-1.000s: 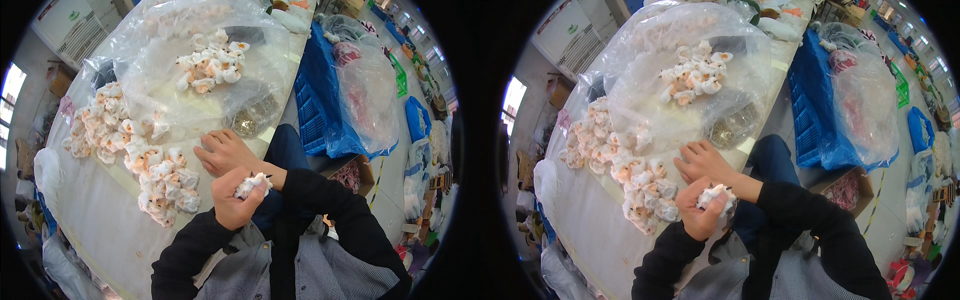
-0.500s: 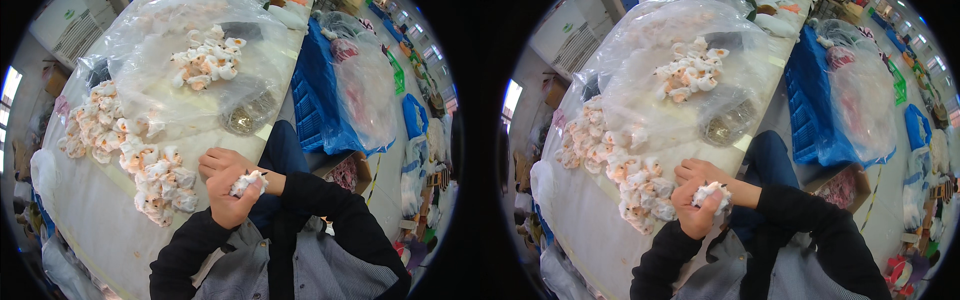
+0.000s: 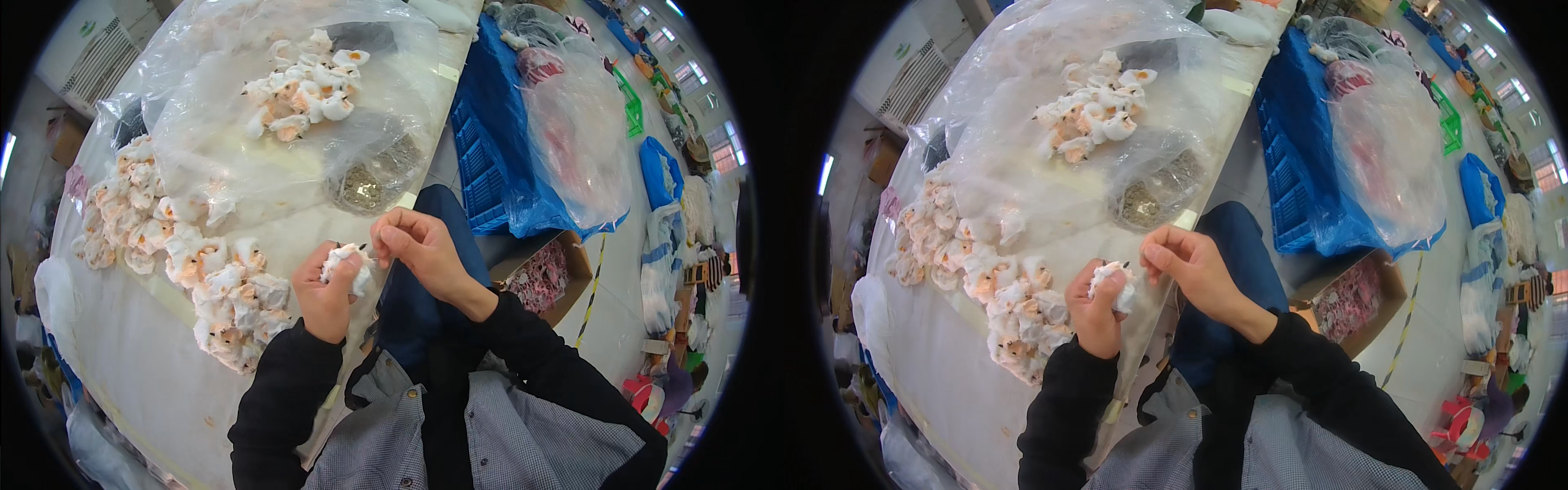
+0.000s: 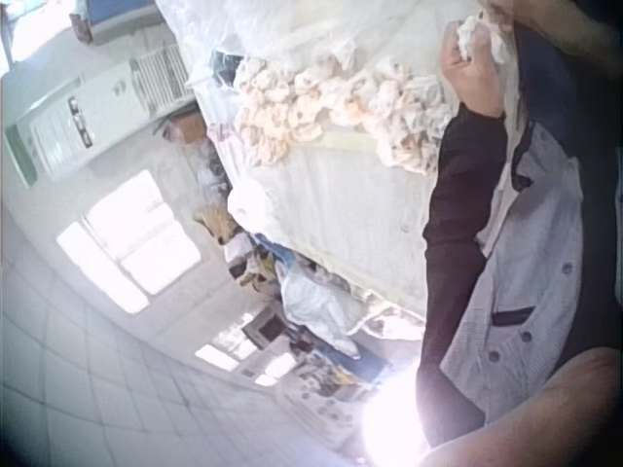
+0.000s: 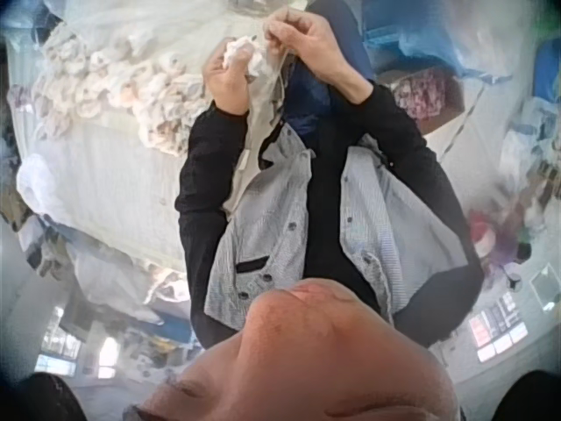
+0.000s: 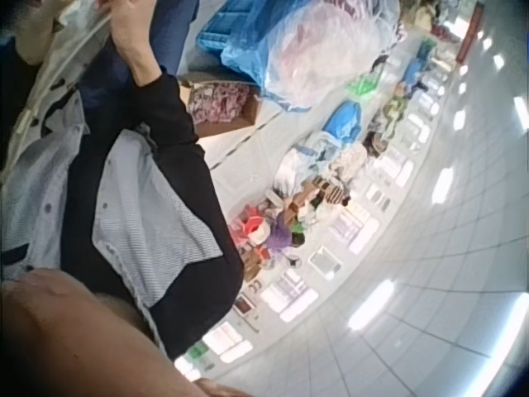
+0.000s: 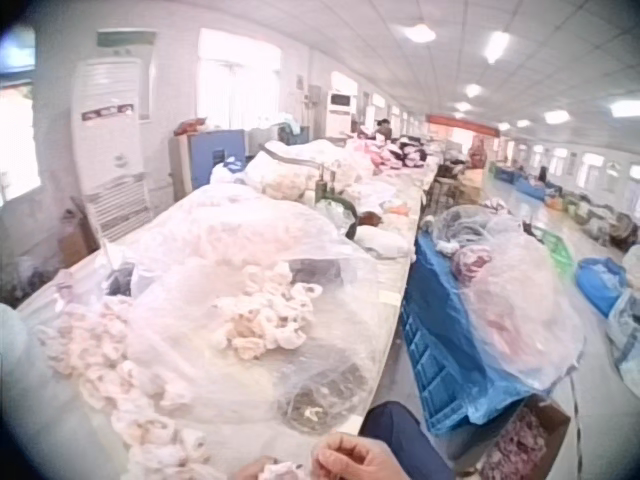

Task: The person assembles small white stuffed animals by hand, inserting small components into each one and placing them on a table. The person handles the items one at a time, repeatedly picking up a stuffed animal, inserting a small part, and setting it down.

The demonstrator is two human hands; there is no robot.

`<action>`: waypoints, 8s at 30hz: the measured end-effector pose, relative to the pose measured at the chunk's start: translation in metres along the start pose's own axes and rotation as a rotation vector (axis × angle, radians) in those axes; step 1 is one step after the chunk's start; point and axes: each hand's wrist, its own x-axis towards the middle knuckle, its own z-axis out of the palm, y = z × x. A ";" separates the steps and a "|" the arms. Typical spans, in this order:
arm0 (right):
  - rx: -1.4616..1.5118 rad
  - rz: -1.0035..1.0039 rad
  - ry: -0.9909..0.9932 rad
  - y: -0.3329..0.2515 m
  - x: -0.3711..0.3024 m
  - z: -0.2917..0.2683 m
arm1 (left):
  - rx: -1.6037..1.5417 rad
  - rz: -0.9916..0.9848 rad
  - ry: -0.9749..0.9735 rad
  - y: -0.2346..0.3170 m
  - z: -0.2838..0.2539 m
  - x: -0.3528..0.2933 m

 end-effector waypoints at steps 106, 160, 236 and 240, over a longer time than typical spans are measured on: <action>-0.893 -0.398 -0.079 0.035 0.028 0.023 | 1.270 0.443 0.458 0.089 -0.220 0.021; -0.642 -0.116 0.217 -0.001 -0.006 0.004 | 0.191 0.113 0.080 -0.010 -0.015 0.021; -1.618 -0.666 -0.071 -0.011 0.082 -0.018 | 0.519 0.312 0.083 -0.020 -0.017 0.028; -1.676 -0.640 -0.079 -0.007 0.084 -0.017 | 0.527 0.400 0.102 -0.025 -0.017 0.030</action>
